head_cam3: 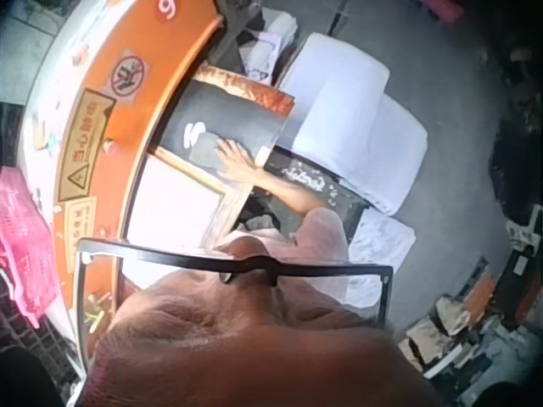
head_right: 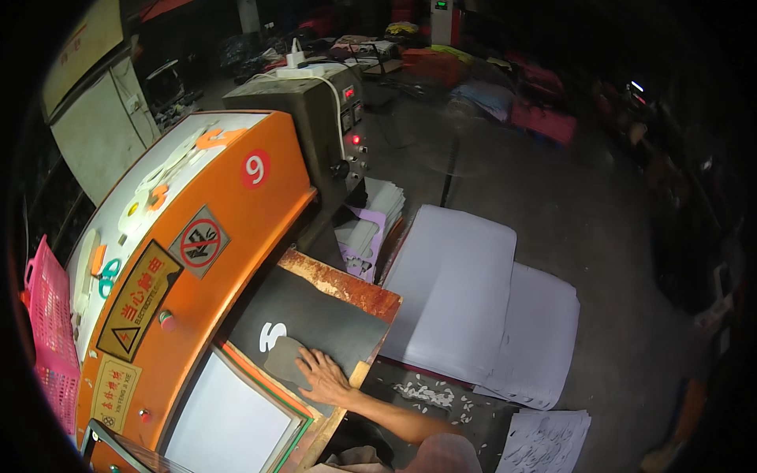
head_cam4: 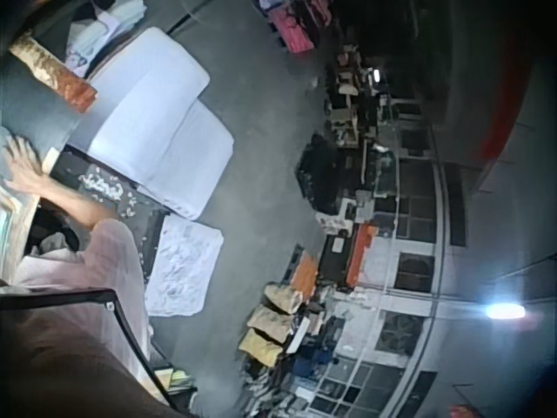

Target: The person repeatedly places white sticker sheets on a machine's conveyor, rubs them with a grey pad, and peels off the cut-out shapes. The peeled shapes are gathered and stacked, while the remaining sheets are discarded.

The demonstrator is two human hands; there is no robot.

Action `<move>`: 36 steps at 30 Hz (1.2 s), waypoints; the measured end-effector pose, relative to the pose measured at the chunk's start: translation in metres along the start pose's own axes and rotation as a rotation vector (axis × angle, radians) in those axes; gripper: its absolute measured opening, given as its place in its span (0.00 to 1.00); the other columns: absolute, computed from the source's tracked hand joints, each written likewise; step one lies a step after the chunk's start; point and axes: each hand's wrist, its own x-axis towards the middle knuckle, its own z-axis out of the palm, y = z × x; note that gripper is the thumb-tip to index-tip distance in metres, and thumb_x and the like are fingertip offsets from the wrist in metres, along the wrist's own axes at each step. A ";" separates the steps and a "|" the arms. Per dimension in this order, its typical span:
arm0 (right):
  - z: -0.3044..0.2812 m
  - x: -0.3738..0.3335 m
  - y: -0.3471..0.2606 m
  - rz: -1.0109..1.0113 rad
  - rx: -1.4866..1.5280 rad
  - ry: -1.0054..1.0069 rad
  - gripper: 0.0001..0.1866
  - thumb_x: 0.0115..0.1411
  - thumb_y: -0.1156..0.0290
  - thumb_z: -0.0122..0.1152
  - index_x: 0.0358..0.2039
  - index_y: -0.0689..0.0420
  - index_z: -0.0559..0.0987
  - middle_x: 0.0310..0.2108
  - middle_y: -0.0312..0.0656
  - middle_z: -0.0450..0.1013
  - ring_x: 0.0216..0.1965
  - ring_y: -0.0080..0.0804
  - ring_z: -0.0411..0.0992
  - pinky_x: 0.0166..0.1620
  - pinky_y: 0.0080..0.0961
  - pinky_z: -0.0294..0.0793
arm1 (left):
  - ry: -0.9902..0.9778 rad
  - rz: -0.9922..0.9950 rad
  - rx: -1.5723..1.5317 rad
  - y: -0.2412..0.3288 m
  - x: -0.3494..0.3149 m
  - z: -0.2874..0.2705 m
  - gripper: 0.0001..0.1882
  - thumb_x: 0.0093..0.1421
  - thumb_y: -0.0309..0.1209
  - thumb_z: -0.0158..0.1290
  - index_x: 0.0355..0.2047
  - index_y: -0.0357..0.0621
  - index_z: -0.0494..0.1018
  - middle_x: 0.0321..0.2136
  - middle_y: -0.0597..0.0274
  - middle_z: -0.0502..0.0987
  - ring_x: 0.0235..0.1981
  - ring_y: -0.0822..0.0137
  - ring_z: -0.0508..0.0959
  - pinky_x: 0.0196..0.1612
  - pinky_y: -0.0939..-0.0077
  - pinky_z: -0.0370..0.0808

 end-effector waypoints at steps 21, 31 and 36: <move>-0.031 -0.013 0.052 -0.031 0.084 0.027 0.42 0.56 0.54 0.72 0.64 0.66 0.69 0.69 0.59 0.58 0.65 0.58 0.61 0.65 0.47 0.68 | -0.204 0.130 0.264 0.080 0.005 -0.080 0.21 0.71 0.39 0.45 0.56 0.34 0.66 0.55 0.38 0.69 0.56 0.40 0.68 0.59 0.47 0.62; -0.031 -0.012 0.050 -0.038 0.079 0.034 0.41 0.57 0.54 0.72 0.64 0.66 0.69 0.69 0.58 0.58 0.65 0.57 0.62 0.65 0.47 0.69 | -0.236 0.140 0.275 0.076 -0.003 -0.083 0.20 0.70 0.40 0.45 0.52 0.36 0.68 0.51 0.39 0.71 0.51 0.41 0.71 0.54 0.47 0.65; -0.031 -0.012 0.047 -0.042 0.080 0.037 0.41 0.56 0.54 0.71 0.63 0.66 0.70 0.69 0.58 0.58 0.65 0.57 0.62 0.65 0.47 0.68 | -0.245 0.146 0.276 0.074 -0.008 -0.083 0.19 0.70 0.41 0.45 0.50 0.37 0.69 0.49 0.40 0.72 0.49 0.41 0.72 0.51 0.47 0.67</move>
